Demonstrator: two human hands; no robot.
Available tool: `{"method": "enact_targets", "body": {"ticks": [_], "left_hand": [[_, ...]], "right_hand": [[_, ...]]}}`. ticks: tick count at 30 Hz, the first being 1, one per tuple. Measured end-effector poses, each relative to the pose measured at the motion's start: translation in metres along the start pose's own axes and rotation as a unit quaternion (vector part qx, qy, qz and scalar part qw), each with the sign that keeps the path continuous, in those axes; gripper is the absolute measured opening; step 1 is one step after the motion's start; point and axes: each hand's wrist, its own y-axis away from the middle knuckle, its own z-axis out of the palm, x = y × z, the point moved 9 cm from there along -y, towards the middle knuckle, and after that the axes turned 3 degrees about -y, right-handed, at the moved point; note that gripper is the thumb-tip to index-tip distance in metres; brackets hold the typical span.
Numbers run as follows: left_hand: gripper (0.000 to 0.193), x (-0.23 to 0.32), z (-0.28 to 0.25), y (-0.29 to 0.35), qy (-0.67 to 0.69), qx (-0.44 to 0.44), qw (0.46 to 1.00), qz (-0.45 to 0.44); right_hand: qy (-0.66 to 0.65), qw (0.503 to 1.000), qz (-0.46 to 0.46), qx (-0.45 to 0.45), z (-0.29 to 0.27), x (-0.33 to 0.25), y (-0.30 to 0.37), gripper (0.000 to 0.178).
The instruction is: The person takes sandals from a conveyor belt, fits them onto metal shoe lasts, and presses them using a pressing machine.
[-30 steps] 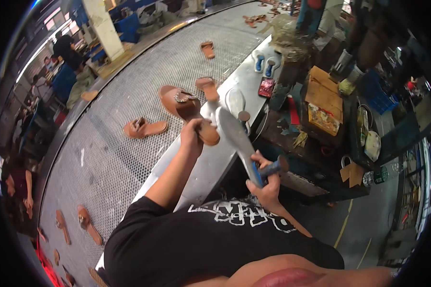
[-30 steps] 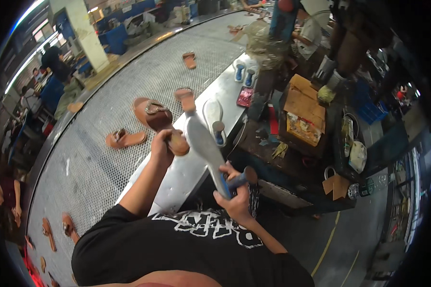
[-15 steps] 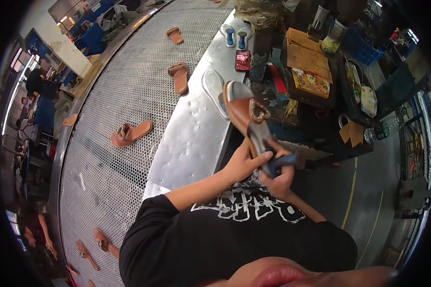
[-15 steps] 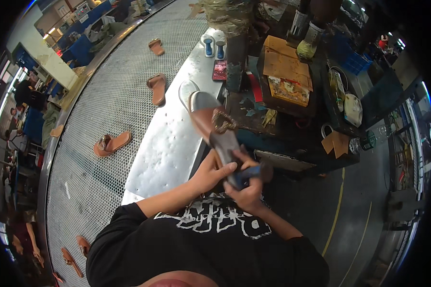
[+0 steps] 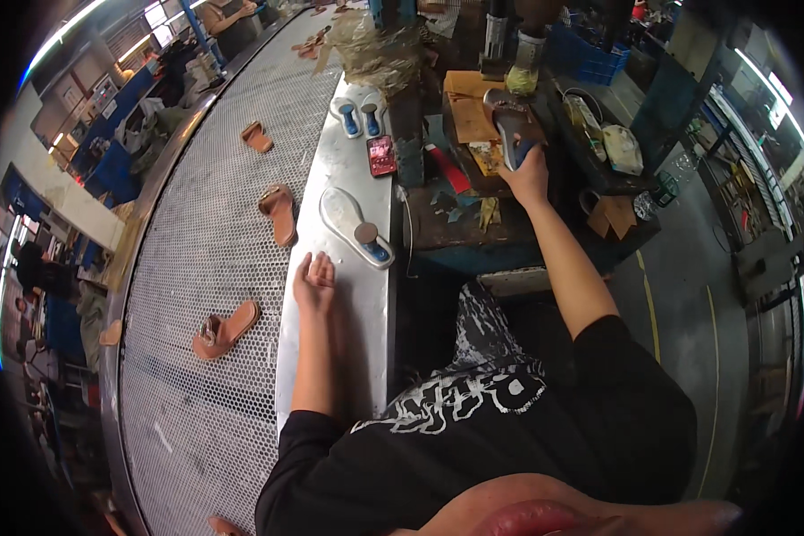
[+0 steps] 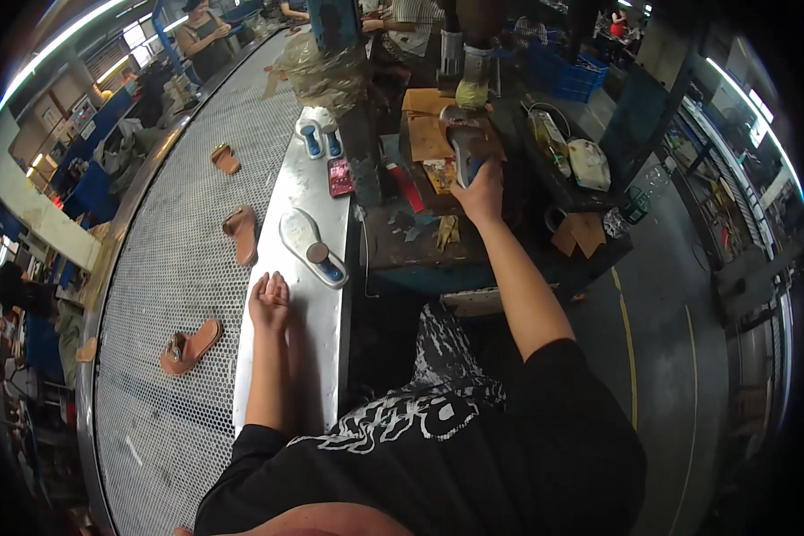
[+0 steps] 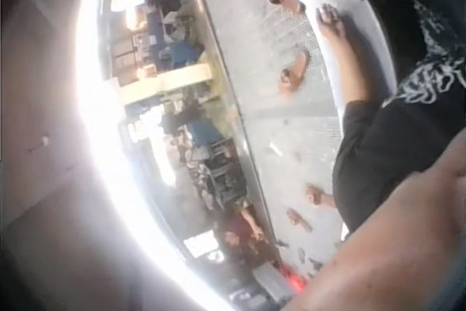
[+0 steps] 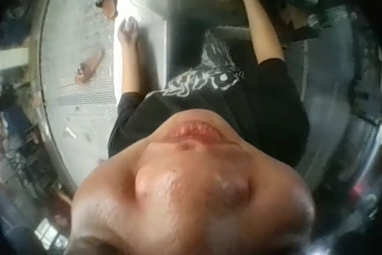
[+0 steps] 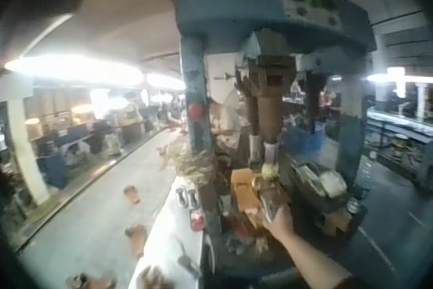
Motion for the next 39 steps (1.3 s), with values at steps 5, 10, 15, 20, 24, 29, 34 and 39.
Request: {"method": "enact_targets", "body": {"ticks": [5, 10, 15, 20, 24, 29, 34, 39], "left_hand": [[0.091, 0.054, 0.000, -0.061, 0.144, -0.177, 0.973, 0.016], [0.085, 0.048, 0.034, -0.054, -0.021, -0.141, 0.980, 0.140], [0.076, 0.046, 0.049, -0.039, -0.125, -0.176, 0.964, 0.156], [0.068, 0.040, 0.041, -0.039, -0.084, -0.154, 0.977, 0.121], [0.066, 0.042, 0.044, -0.031, -0.075, -0.138, 0.978, 0.140], [0.064, 0.084, 0.020, -0.027, -0.150, -0.009, 0.930, 0.335], [0.063, 0.172, -0.015, 0.004, -0.534, 0.213, 0.638, 0.512], [0.073, 0.197, -0.101, 0.003, -0.896, 0.183, 0.370, 0.164]], "right_hand": [[-0.036, 0.996, 0.016, -0.085, 0.004, -0.015, -0.008, 0.077], [0.032, 0.997, -0.019, -0.074, 0.014, -0.010, -0.032, 0.075], [0.059, 0.996, 0.001, -0.070, 0.035, -0.007, -0.059, 0.070], [0.070, 0.997, 0.035, -0.026, 0.026, 0.009, -0.059, 0.073], [-0.094, 0.993, 0.038, 0.054, -0.014, -0.004, -0.072, 0.057], [-0.084, 0.995, 0.048, -0.010, -0.007, -0.011, -0.086, 0.051], [-0.004, 0.993, 0.073, -0.089, 0.001, -0.018, -0.082, 0.049], [0.038, 0.997, 0.046, -0.057, 0.017, -0.008, -0.068, 0.060]]}}
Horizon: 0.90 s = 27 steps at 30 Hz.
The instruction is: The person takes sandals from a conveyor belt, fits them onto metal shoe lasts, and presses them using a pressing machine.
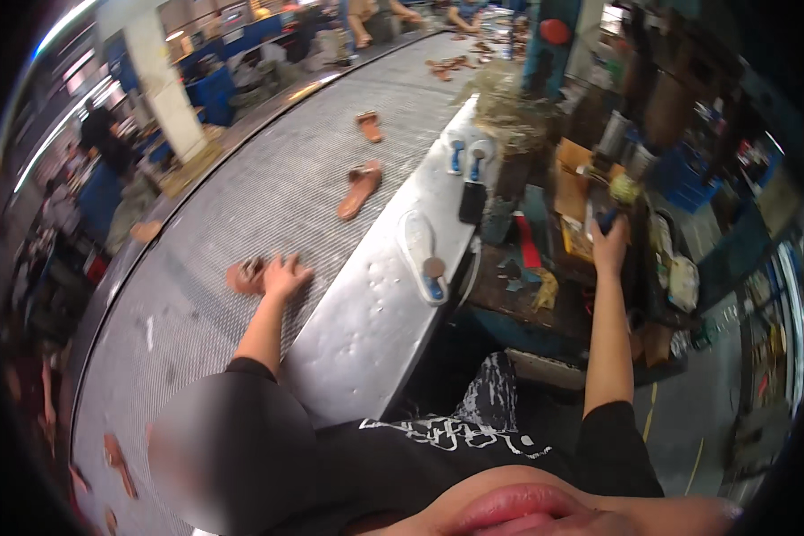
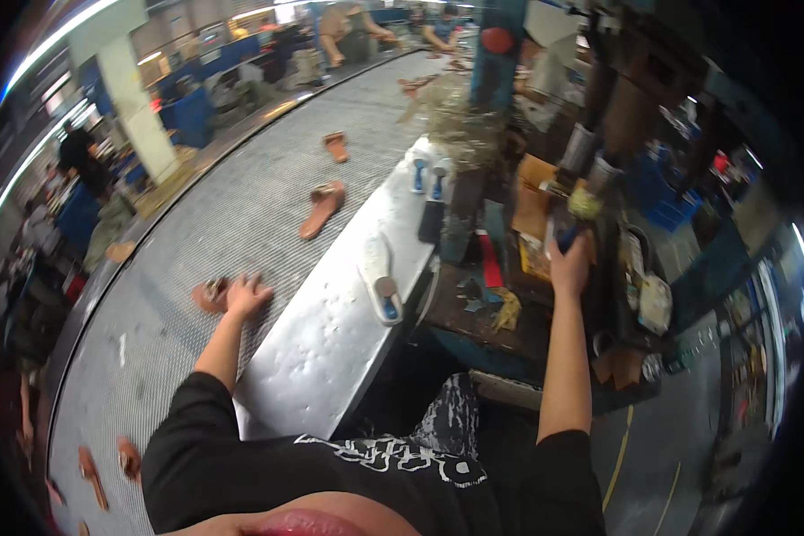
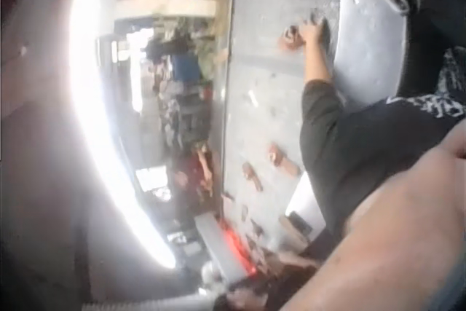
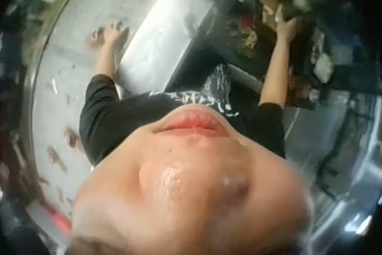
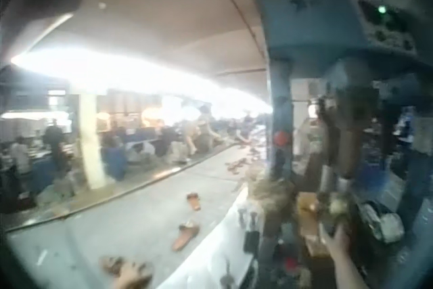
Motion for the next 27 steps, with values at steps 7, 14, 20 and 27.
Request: {"method": "enact_targets", "body": {"ticks": [7, 14, 20, 27], "left_hand": [[0.062, -0.054, -0.037, 0.126, 0.247, 0.106, 0.963, -0.028], [0.084, -0.144, -0.078, 0.253, -0.055, 0.080, 0.939, -0.329], [0.062, -0.132, -0.092, 0.230, 0.061, -0.002, 0.975, -0.212], [0.071, 0.030, -0.103, 0.238, 0.848, -0.052, 0.528, 0.011]], "right_hand": [[0.112, 0.988, 0.070, -0.082, 0.007, -0.009, 0.031, 0.082], [0.090, 0.996, -0.002, -0.009, 0.019, 0.005, 0.021, 0.070], [0.072, 0.997, 0.027, -0.007, 0.009, 0.003, 0.028, 0.073], [-0.084, 0.995, 0.000, 0.046, -0.018, -0.022, 0.094, 0.062]]}}
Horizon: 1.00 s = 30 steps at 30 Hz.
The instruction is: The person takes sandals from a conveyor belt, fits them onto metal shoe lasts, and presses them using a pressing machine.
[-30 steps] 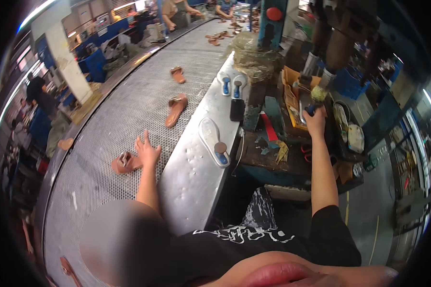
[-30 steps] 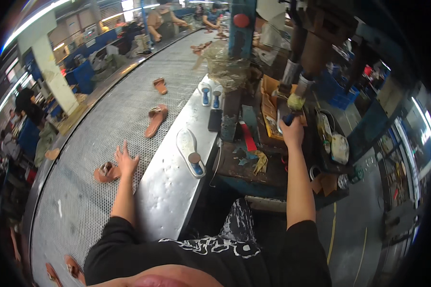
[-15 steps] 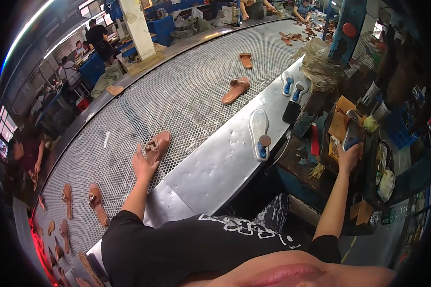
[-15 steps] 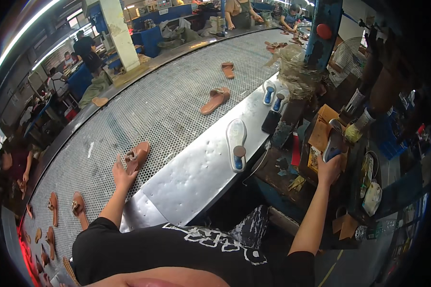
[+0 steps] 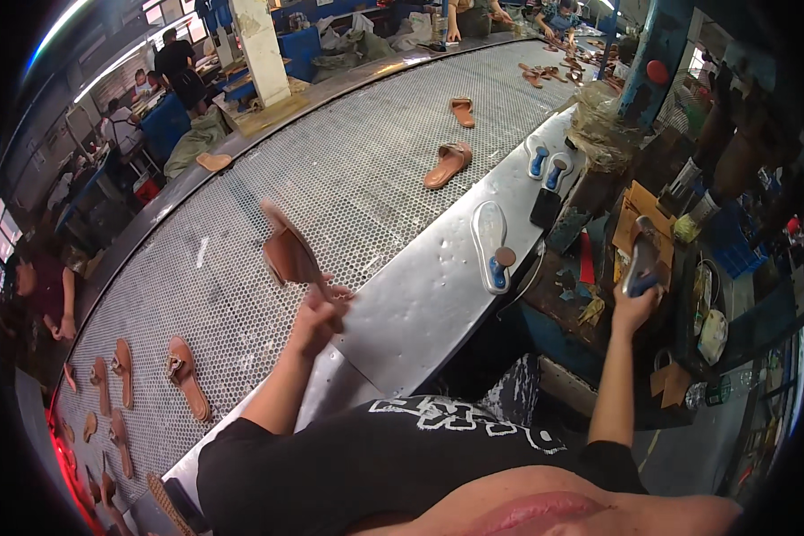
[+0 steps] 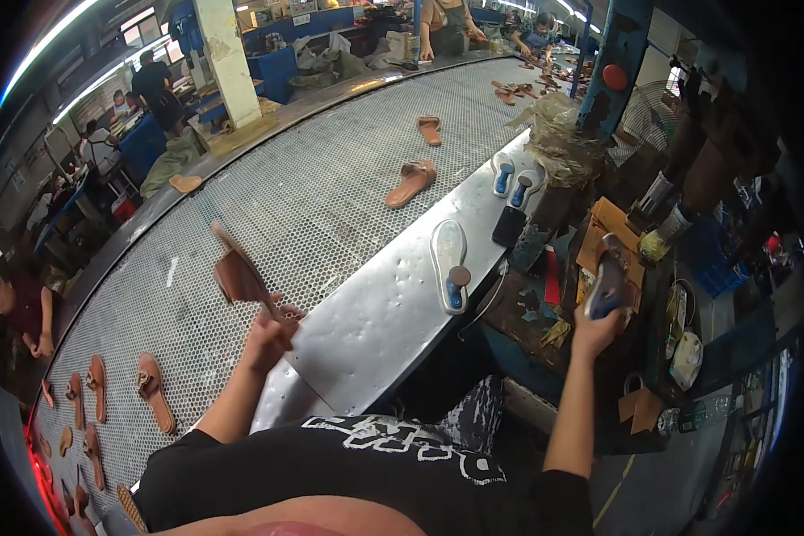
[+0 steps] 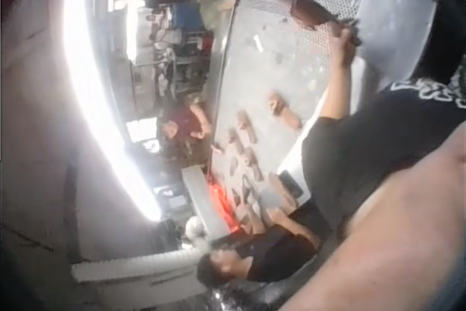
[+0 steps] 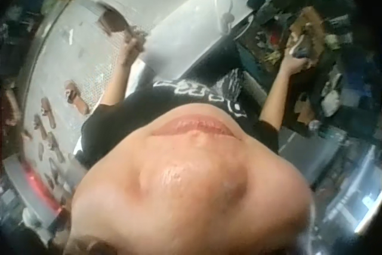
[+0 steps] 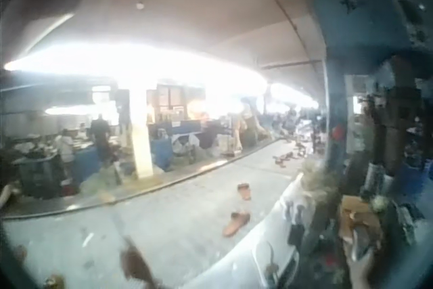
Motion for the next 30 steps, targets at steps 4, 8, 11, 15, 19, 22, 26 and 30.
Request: {"method": "enact_targets", "body": {"ticks": [4, 8, 11, 15, 19, 22, 26, 30], "left_hand": [[0.080, -0.075, 0.105, 0.018, 0.151, -0.038, 0.971, -0.181], [0.066, -0.109, 0.203, 0.050, 0.205, -0.220, 0.873, -0.385], [0.051, -0.102, 0.170, 0.020, 0.323, -0.155, 0.878, -0.318], [0.042, -0.120, 0.049, -0.056, 0.362, 0.040, 0.922, -0.130], [0.027, -0.099, -0.029, -0.021, 0.084, 0.246, 0.965, -0.028], [0.022, -0.103, -0.021, -0.010, -0.088, 0.106, 0.989, 0.054], [0.035, -0.098, 0.006, -0.019, -0.117, 0.065, 0.983, 0.124], [0.040, -0.097, 0.009, -0.020, -0.096, 0.033, 0.991, 0.087]], "right_hand": [[-0.375, 0.926, 0.014, -0.030, 0.010, -0.070, 0.104, 0.065], [-0.402, 0.893, -0.050, -0.195, 0.017, -0.167, 0.195, 0.056], [-0.439, 0.829, -0.120, -0.324, 0.022, -0.205, 0.234, 0.050], [-0.435, 0.765, -0.127, -0.458, 0.039, -0.209, 0.267, 0.045], [-0.377, 0.759, -0.137, -0.513, 0.070, -0.189, 0.293, 0.058], [-0.334, 0.783, -0.167, -0.497, 0.094, -0.179, 0.296, 0.065], [-0.275, 0.809, -0.275, -0.441, 0.138, -0.182, 0.296, 0.059], [-0.256, 0.808, -0.202, -0.491, 0.164, -0.187, 0.298, 0.063]]}}
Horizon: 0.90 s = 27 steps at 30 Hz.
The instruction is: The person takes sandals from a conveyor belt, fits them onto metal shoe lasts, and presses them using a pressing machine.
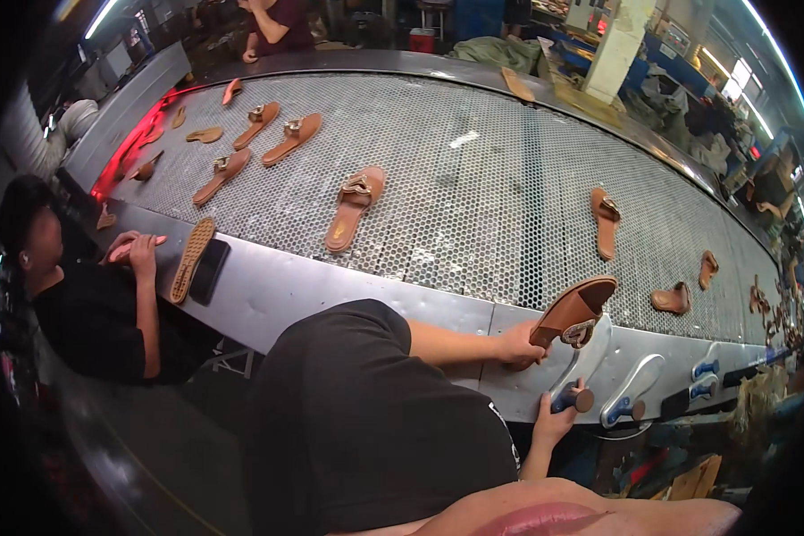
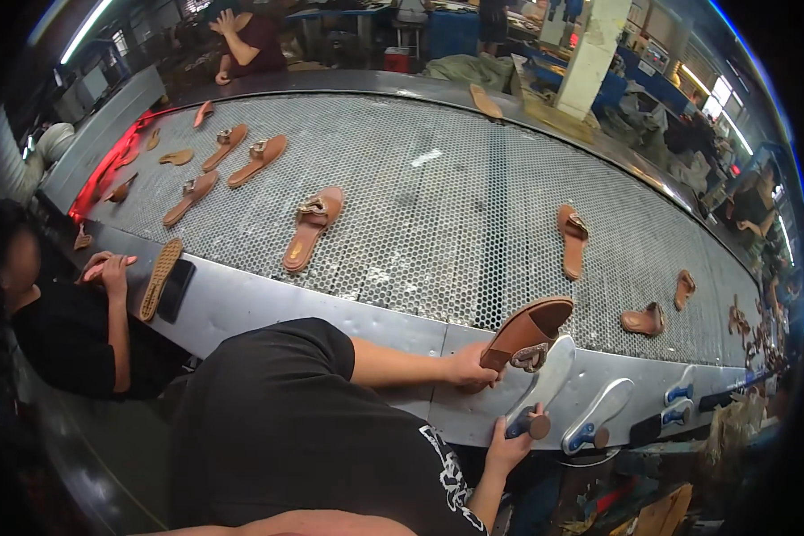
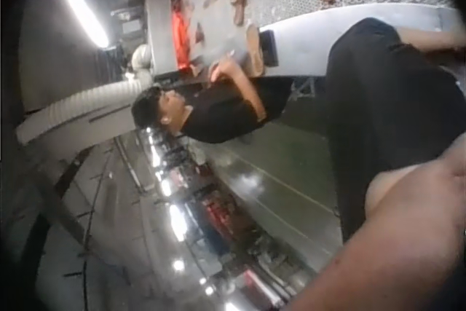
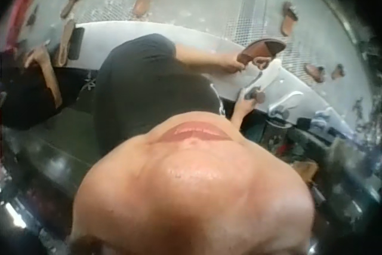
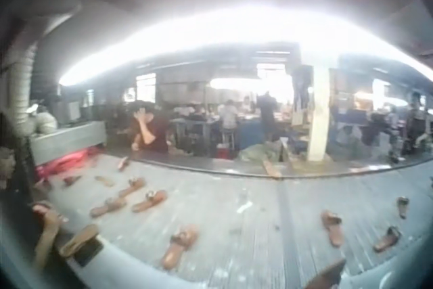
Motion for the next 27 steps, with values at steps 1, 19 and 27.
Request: {"method": "enact_targets", "body": {"ticks": [1, 19, 27], "left_hand": [[0.040, 0.003, -0.001, 0.000, 0.000, 0.003, 1.000, -0.016], [0.035, 0.015, 0.002, 0.007, 0.022, -0.041, 0.998, -0.051], [0.033, 0.005, -0.027, -0.004, 0.045, 0.105, 0.985, -0.130]], "right_hand": [[-0.008, 1.000, -0.018, -0.002, 0.002, 0.009, -0.001, 0.068], [-0.086, 0.928, 0.045, 0.360, -0.120, 0.108, -0.028, 0.033], [-0.310, 0.879, -0.010, 0.362, -0.140, -0.028, 0.042, 0.016]]}}
